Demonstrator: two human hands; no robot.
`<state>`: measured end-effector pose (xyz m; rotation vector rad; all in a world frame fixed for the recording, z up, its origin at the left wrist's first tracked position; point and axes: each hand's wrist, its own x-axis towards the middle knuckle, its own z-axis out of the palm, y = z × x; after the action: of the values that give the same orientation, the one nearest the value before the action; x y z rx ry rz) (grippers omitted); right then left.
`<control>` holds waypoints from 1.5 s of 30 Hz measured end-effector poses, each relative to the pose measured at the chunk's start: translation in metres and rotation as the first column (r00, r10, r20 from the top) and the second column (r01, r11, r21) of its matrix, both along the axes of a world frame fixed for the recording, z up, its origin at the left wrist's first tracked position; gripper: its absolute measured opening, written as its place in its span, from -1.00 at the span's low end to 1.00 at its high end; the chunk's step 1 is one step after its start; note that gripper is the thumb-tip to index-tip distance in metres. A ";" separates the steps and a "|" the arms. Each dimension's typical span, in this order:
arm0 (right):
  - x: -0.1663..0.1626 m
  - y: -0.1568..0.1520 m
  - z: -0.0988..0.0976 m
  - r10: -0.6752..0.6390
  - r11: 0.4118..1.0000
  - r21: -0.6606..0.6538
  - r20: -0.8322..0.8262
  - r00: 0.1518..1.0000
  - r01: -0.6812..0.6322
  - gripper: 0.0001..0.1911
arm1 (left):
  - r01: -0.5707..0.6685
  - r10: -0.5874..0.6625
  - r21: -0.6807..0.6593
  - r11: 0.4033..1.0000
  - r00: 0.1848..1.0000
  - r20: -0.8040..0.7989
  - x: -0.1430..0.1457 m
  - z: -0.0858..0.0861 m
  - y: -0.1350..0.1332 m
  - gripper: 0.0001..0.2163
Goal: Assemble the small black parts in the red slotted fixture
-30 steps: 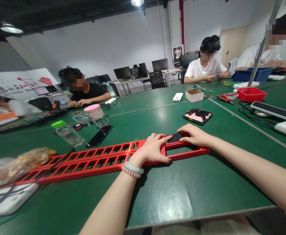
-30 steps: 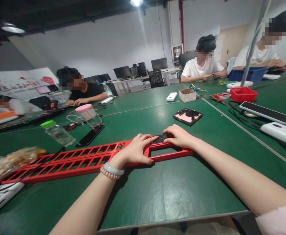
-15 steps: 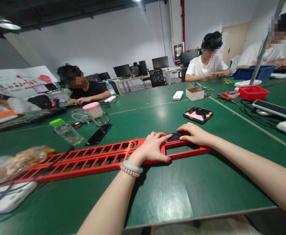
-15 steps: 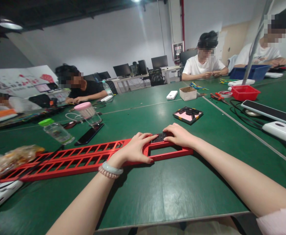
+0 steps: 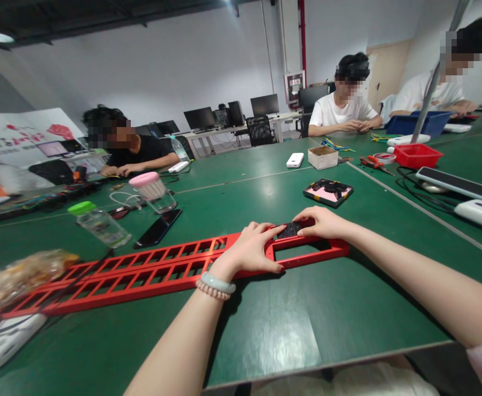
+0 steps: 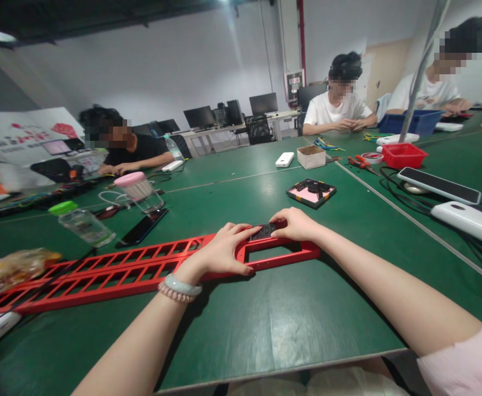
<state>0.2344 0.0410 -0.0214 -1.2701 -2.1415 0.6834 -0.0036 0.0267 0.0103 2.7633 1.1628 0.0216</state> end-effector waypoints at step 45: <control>-0.011 -0.011 0.000 -0.086 0.944 0.329 0.264 0.961 -0.005 -0.62 | 0.011 -0.009 0.036 0.999 0.999 -0.046 0.004 0.001 0.006 -0.11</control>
<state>0.2230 0.0302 -0.0211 -1.2783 -2.3195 0.1239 0.0003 0.0324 0.0108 2.8156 1.1713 -0.0222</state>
